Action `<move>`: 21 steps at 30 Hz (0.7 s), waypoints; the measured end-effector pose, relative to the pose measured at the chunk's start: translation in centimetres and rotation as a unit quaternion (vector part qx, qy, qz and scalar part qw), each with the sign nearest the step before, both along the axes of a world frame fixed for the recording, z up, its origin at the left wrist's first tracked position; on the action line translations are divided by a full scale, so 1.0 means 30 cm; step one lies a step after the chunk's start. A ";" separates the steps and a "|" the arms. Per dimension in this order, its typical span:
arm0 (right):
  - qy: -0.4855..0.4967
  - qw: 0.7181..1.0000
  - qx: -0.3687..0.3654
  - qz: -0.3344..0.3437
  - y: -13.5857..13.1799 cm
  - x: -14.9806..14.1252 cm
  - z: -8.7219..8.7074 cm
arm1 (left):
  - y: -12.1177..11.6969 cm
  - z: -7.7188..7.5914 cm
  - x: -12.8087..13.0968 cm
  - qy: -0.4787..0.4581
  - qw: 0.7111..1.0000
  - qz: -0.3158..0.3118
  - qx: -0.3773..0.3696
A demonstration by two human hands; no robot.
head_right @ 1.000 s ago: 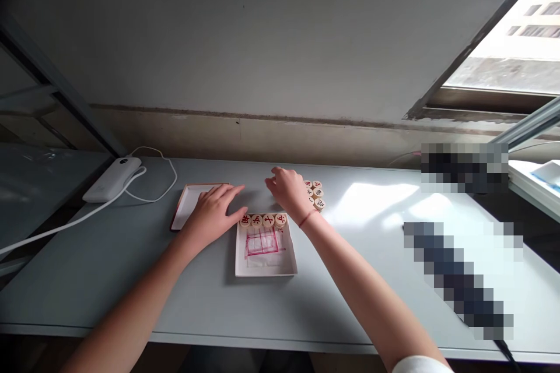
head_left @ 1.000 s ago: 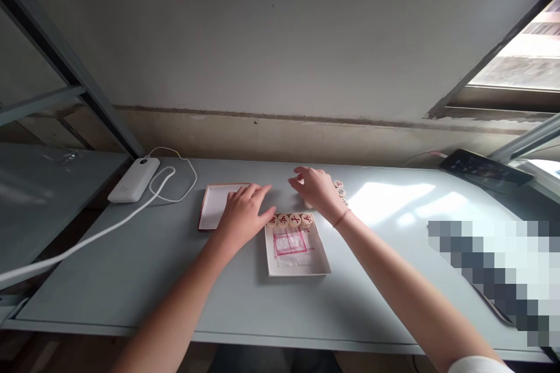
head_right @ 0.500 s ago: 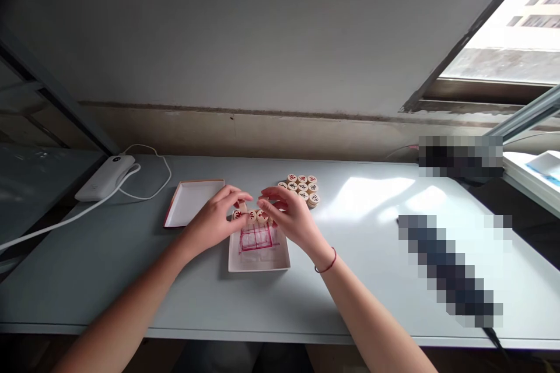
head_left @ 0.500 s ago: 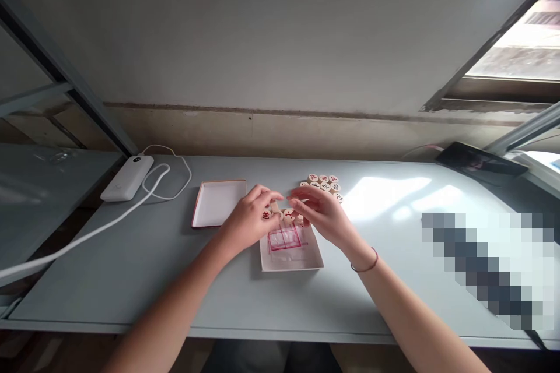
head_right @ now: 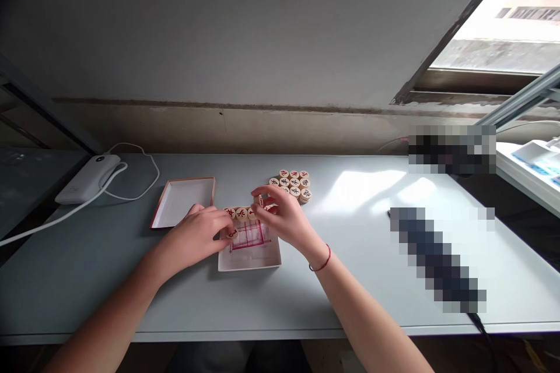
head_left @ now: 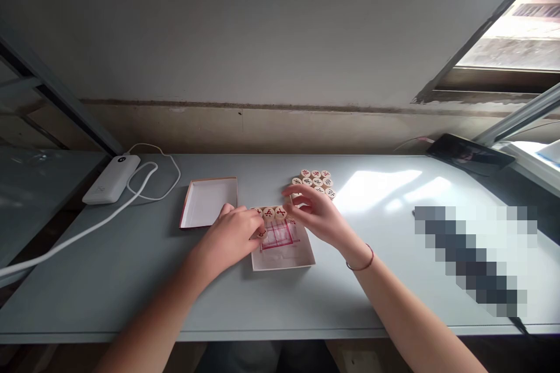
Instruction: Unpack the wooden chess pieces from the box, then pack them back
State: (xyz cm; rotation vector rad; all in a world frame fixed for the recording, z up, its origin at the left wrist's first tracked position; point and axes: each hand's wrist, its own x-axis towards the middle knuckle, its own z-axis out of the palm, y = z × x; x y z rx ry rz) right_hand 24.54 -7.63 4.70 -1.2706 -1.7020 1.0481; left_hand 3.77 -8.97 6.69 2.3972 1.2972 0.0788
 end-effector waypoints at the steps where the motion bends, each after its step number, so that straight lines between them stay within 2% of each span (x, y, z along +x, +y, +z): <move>1: -0.018 1.000 0.014 0.011 -0.004 -0.001 -0.001 | -0.003 -0.003 0.007 0.019 1.000 -0.001 0.014; 4: -0.084 0.994 0.057 0.050 -0.021 -0.008 -0.006 | -0.008 -0.007 0.014 0.045 0.998 0.002 0.037; 8: -0.159 0.979 0.099 0.081 -0.049 -0.037 -0.015 | 0.001 0.005 -0.006 0.004 1.000 0.020 0.014; 11: -0.180 0.969 0.142 0.095 -0.070 -0.073 -0.029 | 0.019 0.016 -0.032 -0.029 0.998 0.050 0.006; 16: -0.263 0.922 0.251 0.133 -0.090 -0.118 -0.068 | 0.044 0.010 -0.058 -0.038 0.994 0.105 0.012; 21: -0.334 0.894 0.266 0.134 -0.097 -0.117 -0.082 | 0.047 -0.001 -0.057 -0.055 0.993 0.101 0.009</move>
